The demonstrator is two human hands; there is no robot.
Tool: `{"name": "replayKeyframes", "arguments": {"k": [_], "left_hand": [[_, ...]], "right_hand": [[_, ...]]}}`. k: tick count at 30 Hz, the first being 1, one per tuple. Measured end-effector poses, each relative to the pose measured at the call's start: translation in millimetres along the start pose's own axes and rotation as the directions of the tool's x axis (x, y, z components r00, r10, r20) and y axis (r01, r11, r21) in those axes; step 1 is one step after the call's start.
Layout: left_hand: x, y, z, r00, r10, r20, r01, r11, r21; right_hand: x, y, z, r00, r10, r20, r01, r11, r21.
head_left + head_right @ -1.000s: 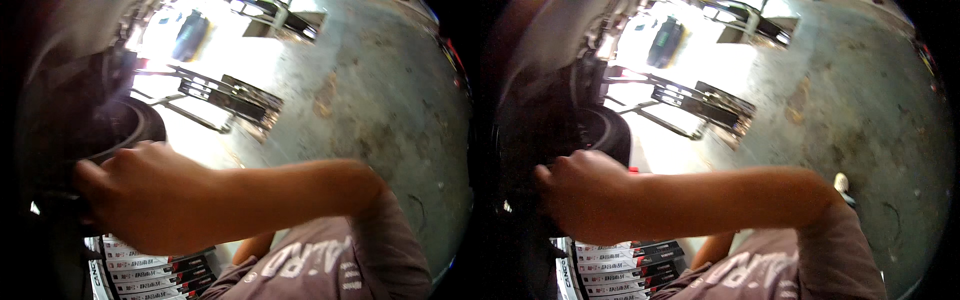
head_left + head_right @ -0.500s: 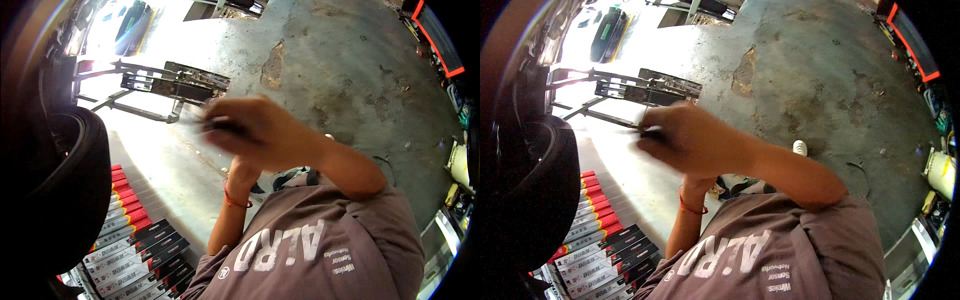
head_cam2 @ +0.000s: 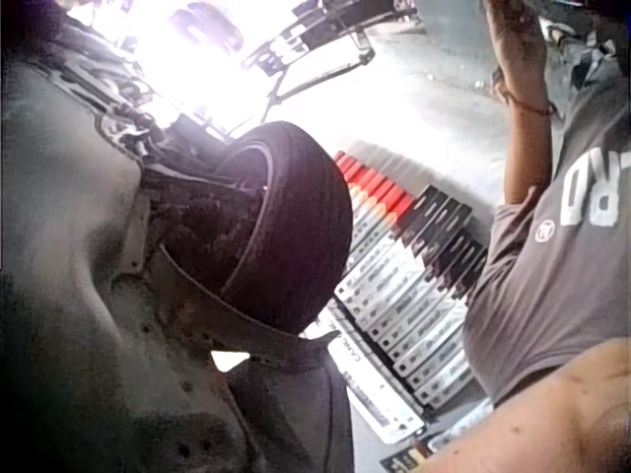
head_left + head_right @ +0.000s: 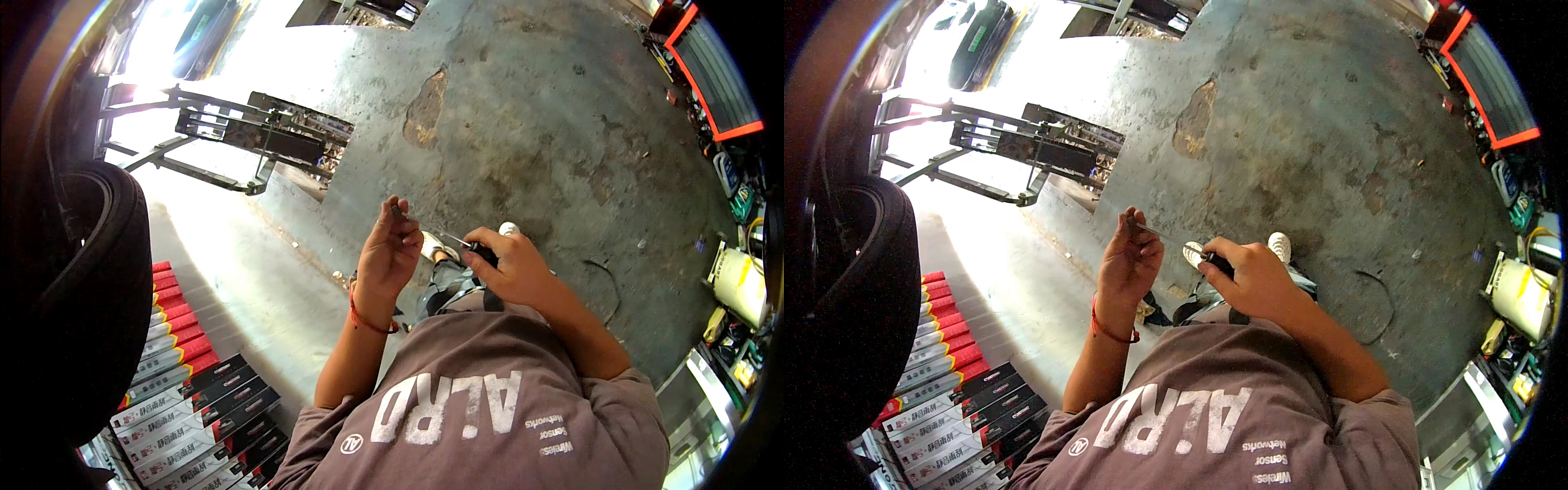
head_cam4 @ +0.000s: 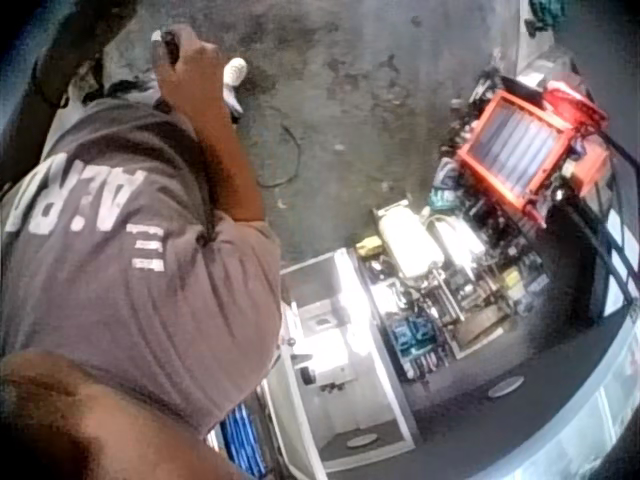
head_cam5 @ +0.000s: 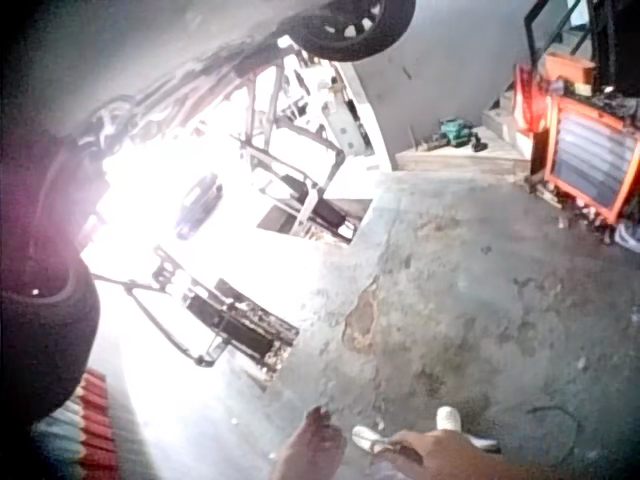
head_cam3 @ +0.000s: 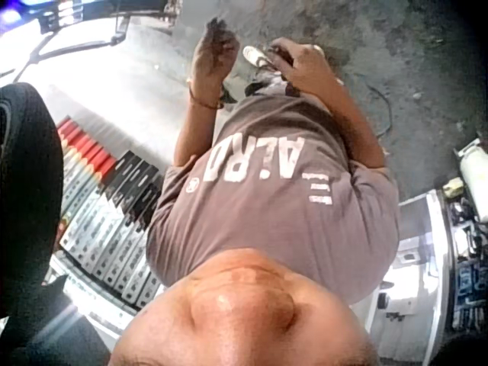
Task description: The person uses a screwdriver to remove fasteners from the plastic undercarriage panel of a vehicle raised on a lift. They systematically unscrew multiple bolts along the panel's edge and remove them by hand, working in a cluttered garage environment.
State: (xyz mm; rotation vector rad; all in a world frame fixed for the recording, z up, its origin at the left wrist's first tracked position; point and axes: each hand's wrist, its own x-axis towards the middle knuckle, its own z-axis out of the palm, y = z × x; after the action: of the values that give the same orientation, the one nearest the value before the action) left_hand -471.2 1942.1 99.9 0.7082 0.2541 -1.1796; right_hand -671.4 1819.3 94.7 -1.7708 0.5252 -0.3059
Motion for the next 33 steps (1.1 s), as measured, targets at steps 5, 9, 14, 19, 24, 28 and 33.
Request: {"name": "replayKeyframes", "arguments": {"k": [5,9,14,19,24,28,33], "left_hand": [[-3.4,0.2,7.5,1.000,0.008,0.022,-0.007,0.999,-0.045],[-5.2,2.8,5.5,0.999,0.037,0.003,-0.037,0.997,-0.067],[-7.3,10.2,0.8,0.996,0.083,-0.016,-0.084,0.994,-0.067],[-15.8,12.0,-9.7,0.984,0.180,-0.008,-0.177,0.976,0.123],[-28.3,33.8,-33.8,0.955,0.281,-0.097,-0.188,0.823,0.537],[-27.9,65.5,-11.4,0.958,0.276,-0.072,-0.200,0.831,0.519],[-39.6,105.9,38.6,0.876,0.470,0.109,-0.469,0.777,0.420]], "right_hand": [[7.0,1.1,-12.7,0.998,-0.055,-0.009,0.054,0.996,-0.078],[14.6,-0.1,-14.9,0.995,-0.104,0.008,0.104,0.986,-0.131],[20.0,-2.7,-5.2,0.997,-0.078,0.002,0.078,0.994,-0.079],[20.3,-4.3,-1.1,0.995,-0.104,0.013,0.104,0.992,-0.074],[33.4,-40.7,-10.3,0.961,0.153,0.232,-0.159,0.987,0.007],[41.1,-31.5,0.3,0.973,0.116,0.201,-0.179,0.928,0.328],[75.9,-45.3,29.1,0.979,0.062,0.195,-0.177,0.732,0.658]]}}
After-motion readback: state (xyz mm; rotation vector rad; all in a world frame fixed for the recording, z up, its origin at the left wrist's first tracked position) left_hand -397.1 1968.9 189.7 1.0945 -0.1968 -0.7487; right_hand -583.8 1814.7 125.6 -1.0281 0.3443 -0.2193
